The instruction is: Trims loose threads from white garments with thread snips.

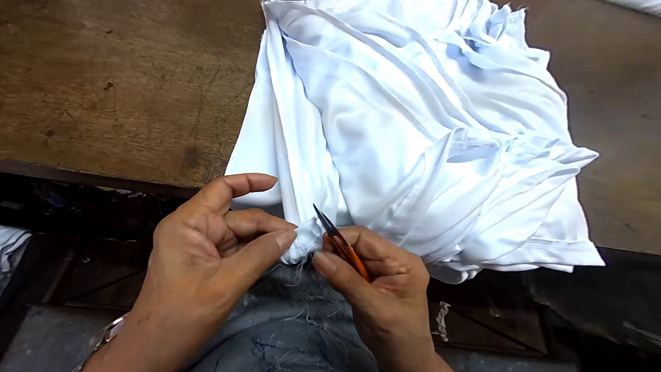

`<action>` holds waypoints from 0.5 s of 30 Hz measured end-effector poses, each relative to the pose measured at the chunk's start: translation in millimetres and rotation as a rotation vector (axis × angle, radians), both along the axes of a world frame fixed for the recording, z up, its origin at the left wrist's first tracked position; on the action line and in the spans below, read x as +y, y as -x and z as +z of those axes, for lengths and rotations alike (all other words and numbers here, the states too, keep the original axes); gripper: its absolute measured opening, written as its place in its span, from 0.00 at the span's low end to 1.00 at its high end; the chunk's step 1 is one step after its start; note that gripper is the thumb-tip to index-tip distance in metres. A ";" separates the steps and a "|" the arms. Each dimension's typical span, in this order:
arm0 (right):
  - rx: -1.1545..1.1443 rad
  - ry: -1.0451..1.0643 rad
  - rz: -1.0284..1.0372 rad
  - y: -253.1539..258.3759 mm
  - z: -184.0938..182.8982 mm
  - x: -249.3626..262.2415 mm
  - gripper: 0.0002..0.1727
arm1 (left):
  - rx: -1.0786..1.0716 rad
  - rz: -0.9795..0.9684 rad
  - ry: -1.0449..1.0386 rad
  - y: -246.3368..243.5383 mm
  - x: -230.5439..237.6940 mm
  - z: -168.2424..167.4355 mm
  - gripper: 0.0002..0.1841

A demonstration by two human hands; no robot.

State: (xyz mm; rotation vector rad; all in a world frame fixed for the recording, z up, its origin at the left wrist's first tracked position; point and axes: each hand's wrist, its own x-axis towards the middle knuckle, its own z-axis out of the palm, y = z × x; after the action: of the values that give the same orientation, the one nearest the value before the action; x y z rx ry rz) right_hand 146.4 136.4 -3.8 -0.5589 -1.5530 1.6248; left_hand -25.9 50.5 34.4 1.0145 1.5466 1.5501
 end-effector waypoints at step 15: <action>-0.067 -0.192 0.390 -28.6 -13.7 3.9 0.07 | -0.012 -0.011 0.040 14.0 0.4 -6.3 0.24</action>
State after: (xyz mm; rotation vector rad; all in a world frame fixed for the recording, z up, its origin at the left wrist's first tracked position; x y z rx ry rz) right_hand 174.9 140.3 -17.5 -0.2164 -1.9338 1.7230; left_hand -39.9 50.9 28.1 0.9881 1.5551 1.5088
